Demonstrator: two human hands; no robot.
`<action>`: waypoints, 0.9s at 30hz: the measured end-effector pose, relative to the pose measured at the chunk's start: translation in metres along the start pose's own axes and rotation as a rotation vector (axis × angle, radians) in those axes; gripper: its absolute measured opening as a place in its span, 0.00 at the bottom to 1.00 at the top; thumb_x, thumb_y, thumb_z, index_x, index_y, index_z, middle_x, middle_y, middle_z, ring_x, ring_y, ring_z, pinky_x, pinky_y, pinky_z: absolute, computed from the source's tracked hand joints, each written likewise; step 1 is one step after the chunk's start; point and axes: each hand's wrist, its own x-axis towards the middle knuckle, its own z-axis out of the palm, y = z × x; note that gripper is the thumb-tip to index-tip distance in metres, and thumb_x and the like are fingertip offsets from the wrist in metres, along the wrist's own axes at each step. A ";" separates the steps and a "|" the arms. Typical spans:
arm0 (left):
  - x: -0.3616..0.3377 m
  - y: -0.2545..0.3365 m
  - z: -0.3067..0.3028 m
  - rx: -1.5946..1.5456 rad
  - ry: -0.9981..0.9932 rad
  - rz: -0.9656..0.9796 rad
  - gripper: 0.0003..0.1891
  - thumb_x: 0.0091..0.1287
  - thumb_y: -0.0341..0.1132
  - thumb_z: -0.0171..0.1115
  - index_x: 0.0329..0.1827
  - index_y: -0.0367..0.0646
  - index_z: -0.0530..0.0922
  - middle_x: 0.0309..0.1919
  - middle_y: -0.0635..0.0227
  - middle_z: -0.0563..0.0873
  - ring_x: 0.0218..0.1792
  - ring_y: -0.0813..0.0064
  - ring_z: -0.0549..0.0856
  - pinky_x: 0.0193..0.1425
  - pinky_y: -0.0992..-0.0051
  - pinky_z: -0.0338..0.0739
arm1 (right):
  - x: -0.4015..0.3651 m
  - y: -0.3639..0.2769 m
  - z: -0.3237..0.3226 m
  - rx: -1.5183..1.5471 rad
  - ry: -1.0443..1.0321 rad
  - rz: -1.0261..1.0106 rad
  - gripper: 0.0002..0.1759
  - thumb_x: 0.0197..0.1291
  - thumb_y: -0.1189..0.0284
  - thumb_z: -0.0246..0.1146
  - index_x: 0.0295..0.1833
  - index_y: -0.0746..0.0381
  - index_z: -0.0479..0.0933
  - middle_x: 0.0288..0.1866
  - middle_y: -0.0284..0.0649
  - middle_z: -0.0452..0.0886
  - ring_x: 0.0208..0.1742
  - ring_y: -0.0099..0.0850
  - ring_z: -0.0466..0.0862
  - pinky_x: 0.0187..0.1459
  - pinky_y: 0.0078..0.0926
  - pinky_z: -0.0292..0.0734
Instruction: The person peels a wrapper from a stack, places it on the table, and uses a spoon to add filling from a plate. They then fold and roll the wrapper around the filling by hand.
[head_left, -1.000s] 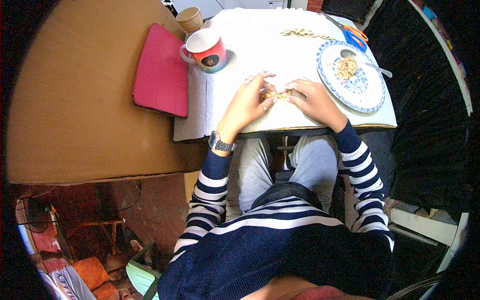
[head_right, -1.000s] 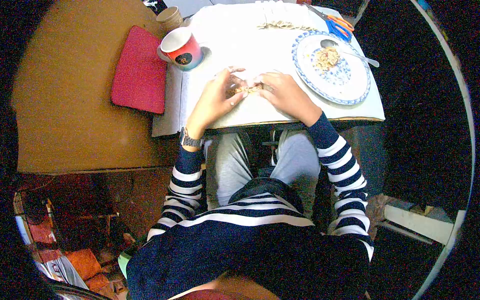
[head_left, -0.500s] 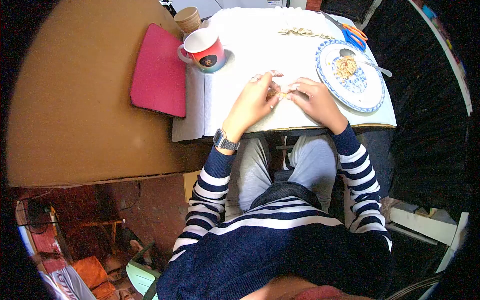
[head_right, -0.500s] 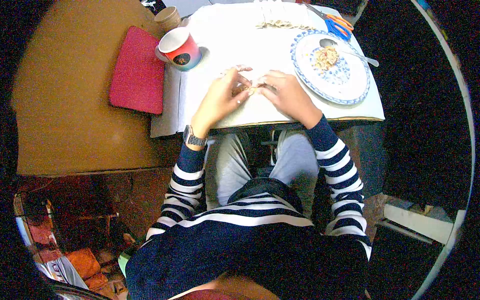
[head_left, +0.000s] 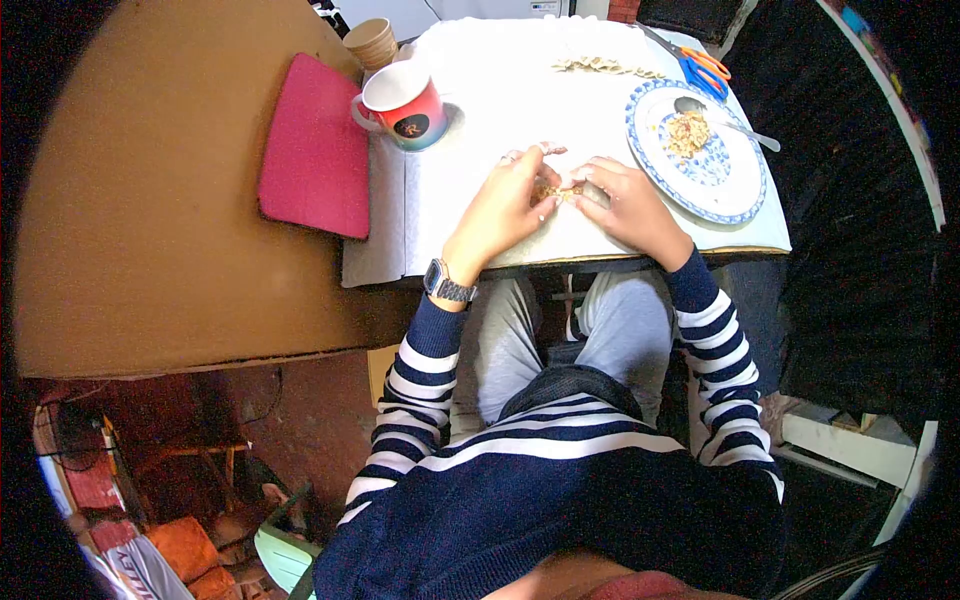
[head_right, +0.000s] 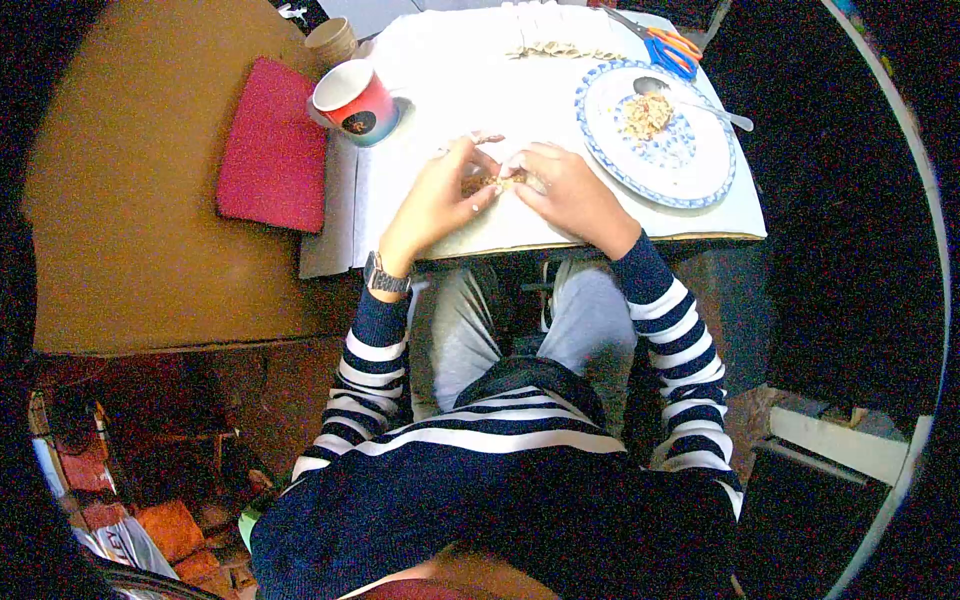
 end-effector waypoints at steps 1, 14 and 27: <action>0.000 0.000 0.000 0.005 0.004 0.003 0.29 0.60 0.23 0.66 0.66 0.40 0.71 0.44 0.57 0.86 0.47 0.66 0.87 0.56 0.68 0.83 | 0.000 0.000 -0.001 -0.010 0.003 -0.009 0.12 0.55 0.75 0.68 0.46 0.65 0.80 0.42 0.47 0.83 0.42 0.45 0.83 0.46 0.34 0.78; -0.008 0.000 -0.007 0.012 0.095 0.029 0.26 0.59 0.23 0.67 0.63 0.41 0.74 0.42 0.61 0.87 0.49 0.64 0.85 0.55 0.67 0.81 | -0.002 -0.002 -0.006 -0.023 -0.027 0.017 0.10 0.57 0.75 0.65 0.45 0.64 0.79 0.41 0.48 0.82 0.44 0.46 0.83 0.48 0.38 0.78; -0.014 0.002 -0.010 -0.017 0.108 -0.033 0.27 0.61 0.24 0.68 0.65 0.41 0.73 0.48 0.58 0.87 0.52 0.67 0.86 0.56 0.68 0.81 | 0.003 -0.003 -0.014 -0.023 -0.042 0.000 0.11 0.58 0.75 0.65 0.46 0.65 0.78 0.43 0.48 0.82 0.45 0.48 0.82 0.48 0.39 0.78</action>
